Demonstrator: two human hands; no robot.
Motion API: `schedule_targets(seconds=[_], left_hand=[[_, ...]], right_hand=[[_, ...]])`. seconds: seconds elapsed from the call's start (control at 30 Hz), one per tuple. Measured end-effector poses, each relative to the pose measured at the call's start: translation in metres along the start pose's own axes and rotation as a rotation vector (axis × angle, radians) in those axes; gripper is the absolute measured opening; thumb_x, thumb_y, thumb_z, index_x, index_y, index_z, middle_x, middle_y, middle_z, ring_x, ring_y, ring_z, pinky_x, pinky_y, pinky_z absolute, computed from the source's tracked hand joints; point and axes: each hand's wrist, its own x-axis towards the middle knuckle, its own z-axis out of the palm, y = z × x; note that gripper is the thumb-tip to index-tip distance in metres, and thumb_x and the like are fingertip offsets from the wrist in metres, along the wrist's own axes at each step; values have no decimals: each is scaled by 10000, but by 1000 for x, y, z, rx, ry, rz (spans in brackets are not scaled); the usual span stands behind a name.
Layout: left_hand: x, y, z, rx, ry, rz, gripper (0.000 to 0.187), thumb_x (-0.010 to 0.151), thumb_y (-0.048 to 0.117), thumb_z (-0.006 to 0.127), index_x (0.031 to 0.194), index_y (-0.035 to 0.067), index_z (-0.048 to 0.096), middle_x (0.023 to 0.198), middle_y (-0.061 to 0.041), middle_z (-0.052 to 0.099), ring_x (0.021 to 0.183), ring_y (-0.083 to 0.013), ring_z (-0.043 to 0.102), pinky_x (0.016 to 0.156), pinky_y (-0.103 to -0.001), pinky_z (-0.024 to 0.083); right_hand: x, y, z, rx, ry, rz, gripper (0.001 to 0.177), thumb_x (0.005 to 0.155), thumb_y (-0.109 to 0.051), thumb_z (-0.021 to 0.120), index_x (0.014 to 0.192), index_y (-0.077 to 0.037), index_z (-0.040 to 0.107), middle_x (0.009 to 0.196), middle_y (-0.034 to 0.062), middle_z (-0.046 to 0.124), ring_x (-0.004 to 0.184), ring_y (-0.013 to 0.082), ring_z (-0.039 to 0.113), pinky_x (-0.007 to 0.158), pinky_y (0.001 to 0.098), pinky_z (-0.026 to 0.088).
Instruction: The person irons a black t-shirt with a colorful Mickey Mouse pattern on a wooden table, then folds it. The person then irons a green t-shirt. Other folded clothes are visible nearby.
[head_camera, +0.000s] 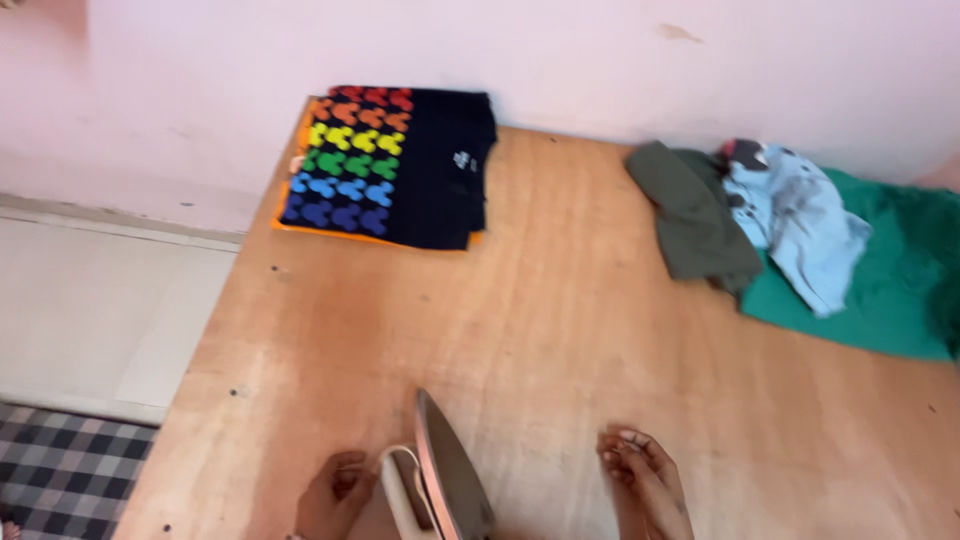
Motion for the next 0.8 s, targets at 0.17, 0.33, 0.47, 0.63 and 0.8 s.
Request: schedule_targets(seconds=[0.17,0.33,0.47,0.63,0.8], left_hand=[[-44,43,54,489,300,-26,488,740,417,833,1139,153,736,853,-48,778,782,-212,760,738,-364,596],[-38,46,49,657,502,72,411,826,459,788,1070,128,783,900,-124,762,800,-317,722,725,-445,566],[-36,19,28,443,736,89,390,887,415,796,1136,114,788,924,-144,759,805,-296,734,725,-432,555],[-32,12,-17,606,799,-43,392,957,374,855,1083,10,782,962,-211,758,859,-337,706,754,-449,550],[-110,-9,-2,291,992,561,328,1024,-30,647,1316,-101,516,1137,-204,590,947,-227,656,825,-258,557]], right_hand=[[6,2,-31,84,-175,-66,186,951,-7,585,1126,16,646,949,144,712,757,192,652,643,297,506],[66,-1,-72,-168,-261,-317,103,970,-24,624,1070,-23,649,873,63,688,732,150,621,629,281,506],[144,-53,-115,-299,-142,-659,101,1059,-22,600,979,-42,658,911,12,673,842,103,625,746,250,529],[215,-173,-149,-674,291,-874,284,933,-194,699,1149,-13,668,1039,164,743,934,227,715,824,347,563],[254,-234,-165,-929,404,-1196,474,889,-201,820,1264,10,621,1202,234,682,1048,388,678,889,425,547]])
